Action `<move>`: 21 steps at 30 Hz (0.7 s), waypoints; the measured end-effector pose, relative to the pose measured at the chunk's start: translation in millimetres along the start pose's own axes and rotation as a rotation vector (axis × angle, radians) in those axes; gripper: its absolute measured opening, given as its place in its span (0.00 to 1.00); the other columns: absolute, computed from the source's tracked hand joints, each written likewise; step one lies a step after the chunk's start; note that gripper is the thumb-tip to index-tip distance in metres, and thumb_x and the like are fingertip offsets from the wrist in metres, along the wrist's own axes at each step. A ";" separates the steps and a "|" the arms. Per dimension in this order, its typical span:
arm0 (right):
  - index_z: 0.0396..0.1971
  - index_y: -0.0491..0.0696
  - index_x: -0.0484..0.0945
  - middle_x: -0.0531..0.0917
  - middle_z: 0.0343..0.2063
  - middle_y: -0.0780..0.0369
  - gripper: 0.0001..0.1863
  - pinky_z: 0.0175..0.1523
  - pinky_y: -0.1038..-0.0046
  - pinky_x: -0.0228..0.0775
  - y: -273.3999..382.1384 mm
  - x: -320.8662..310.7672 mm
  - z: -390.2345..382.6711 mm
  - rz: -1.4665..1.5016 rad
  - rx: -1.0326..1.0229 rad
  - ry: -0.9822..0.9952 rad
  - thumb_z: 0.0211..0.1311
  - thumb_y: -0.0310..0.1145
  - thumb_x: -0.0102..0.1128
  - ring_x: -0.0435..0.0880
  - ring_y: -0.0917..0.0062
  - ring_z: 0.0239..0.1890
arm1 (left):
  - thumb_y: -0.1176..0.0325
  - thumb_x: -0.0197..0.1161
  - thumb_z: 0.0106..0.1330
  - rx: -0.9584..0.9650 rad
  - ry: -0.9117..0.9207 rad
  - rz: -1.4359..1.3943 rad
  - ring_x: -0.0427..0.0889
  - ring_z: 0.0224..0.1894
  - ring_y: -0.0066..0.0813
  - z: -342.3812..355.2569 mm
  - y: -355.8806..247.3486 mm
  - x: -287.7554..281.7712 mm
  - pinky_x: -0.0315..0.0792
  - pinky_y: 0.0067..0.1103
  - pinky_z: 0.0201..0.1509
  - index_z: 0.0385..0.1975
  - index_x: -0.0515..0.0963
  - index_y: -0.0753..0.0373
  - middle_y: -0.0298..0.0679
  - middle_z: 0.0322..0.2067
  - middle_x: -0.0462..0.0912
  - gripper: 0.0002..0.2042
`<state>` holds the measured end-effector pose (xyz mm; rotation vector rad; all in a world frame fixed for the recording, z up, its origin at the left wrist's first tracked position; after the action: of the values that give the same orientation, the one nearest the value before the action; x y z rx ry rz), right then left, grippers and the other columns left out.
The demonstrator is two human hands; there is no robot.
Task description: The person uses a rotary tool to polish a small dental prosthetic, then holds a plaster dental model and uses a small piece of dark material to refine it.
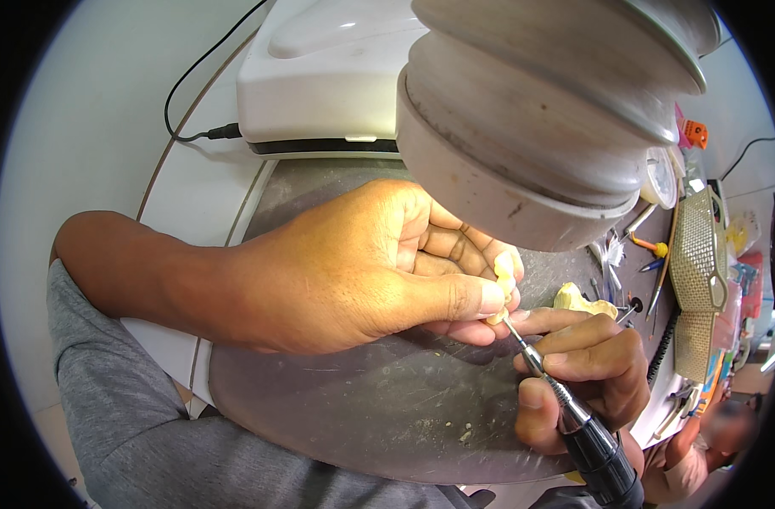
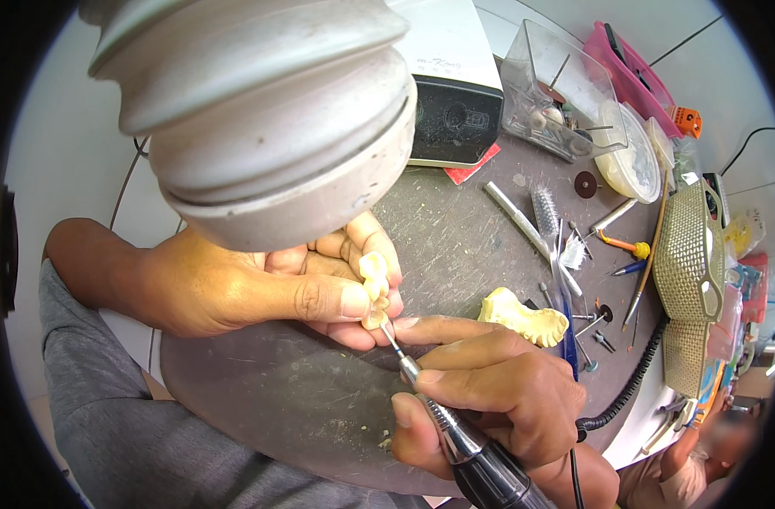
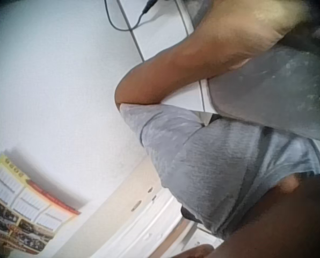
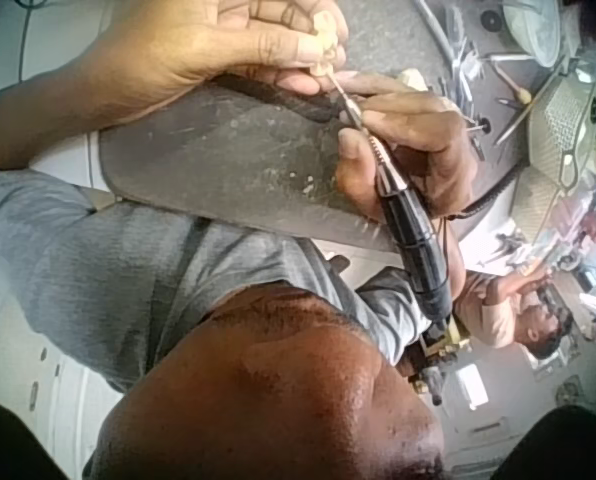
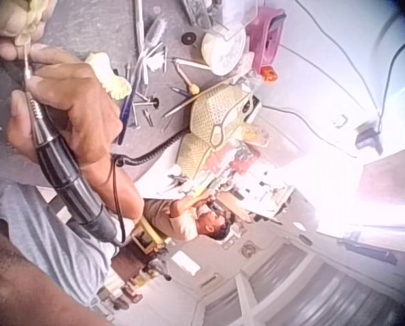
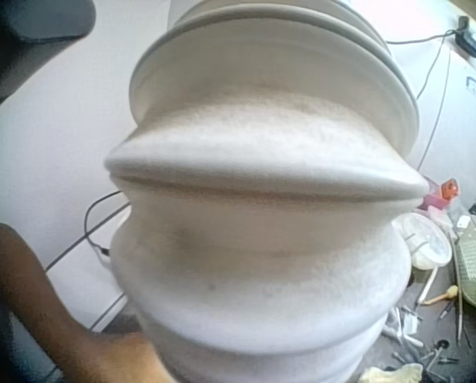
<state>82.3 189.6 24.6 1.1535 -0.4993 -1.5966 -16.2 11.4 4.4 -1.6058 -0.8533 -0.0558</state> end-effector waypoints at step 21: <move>0.34 0.42 0.73 0.82 0.24 0.56 0.16 0.36 0.68 0.81 0.4 2.6 -0.8 0.056 0.053 -0.064 0.51 0.24 0.74 0.88 0.57 0.36 | 0.75 0.58 0.70 -0.008 0.018 -0.013 0.81 0.50 0.26 -0.2 -0.4 0.5 0.79 0.18 0.55 0.49 0.72 0.70 0.43 0.46 0.79 0.11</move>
<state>83.2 187.3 23.5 1.1216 -0.6137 -1.5840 -16.0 11.4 5.0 -1.6053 -0.8500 -0.0829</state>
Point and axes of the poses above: each hand's wrist, its own z-axis towards the middle knuckle, its own x-axis out of the palm, y = z × x, the point moved 3 cm from there along z, towards the middle knuckle
